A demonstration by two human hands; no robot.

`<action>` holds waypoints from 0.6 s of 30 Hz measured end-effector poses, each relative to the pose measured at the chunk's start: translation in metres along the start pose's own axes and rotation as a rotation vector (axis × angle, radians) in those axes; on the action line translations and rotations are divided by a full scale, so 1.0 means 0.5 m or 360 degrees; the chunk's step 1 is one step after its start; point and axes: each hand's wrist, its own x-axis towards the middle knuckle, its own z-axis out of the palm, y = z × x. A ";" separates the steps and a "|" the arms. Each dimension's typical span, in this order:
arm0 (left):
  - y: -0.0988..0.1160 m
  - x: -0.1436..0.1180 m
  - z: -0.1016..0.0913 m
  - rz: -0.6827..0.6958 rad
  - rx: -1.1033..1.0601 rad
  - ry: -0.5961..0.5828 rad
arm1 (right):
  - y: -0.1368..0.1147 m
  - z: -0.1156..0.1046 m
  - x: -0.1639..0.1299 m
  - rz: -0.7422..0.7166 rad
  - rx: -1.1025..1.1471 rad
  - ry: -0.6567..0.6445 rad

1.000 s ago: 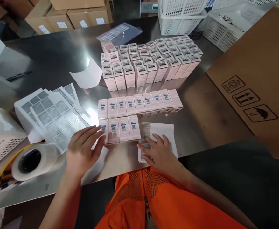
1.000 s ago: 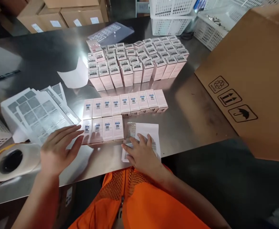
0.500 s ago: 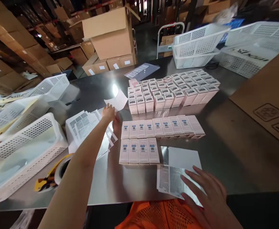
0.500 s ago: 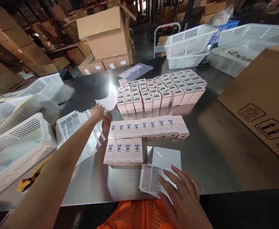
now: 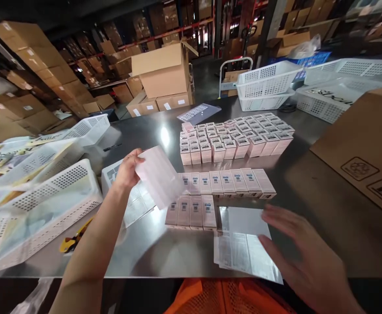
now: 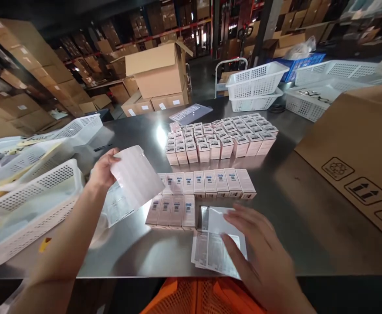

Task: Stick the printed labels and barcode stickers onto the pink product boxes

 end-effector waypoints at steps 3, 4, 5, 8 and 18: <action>0.053 -0.088 -0.007 0.0040 -0.0278 -0.0109 | -0.060 0.035 0.060 0.0187 0.0433 -0.0392; 0.065 -0.115 -0.006 0.0037 -0.0339 -0.0157 | -0.076 0.052 0.073 0.0277 0.0610 -0.0583; 0.072 -0.140 -0.003 0.0027 -0.0392 -0.0205 | -0.090 0.070 0.081 0.0354 0.0803 -0.0755; 0.069 -0.203 0.009 -0.0020 -0.0517 -0.0308 | -0.112 0.127 0.087 0.0493 0.1461 -0.1061; -0.022 -0.274 0.073 0.0011 -0.0421 -0.0375 | -0.103 0.162 0.003 0.0751 0.1977 -0.1119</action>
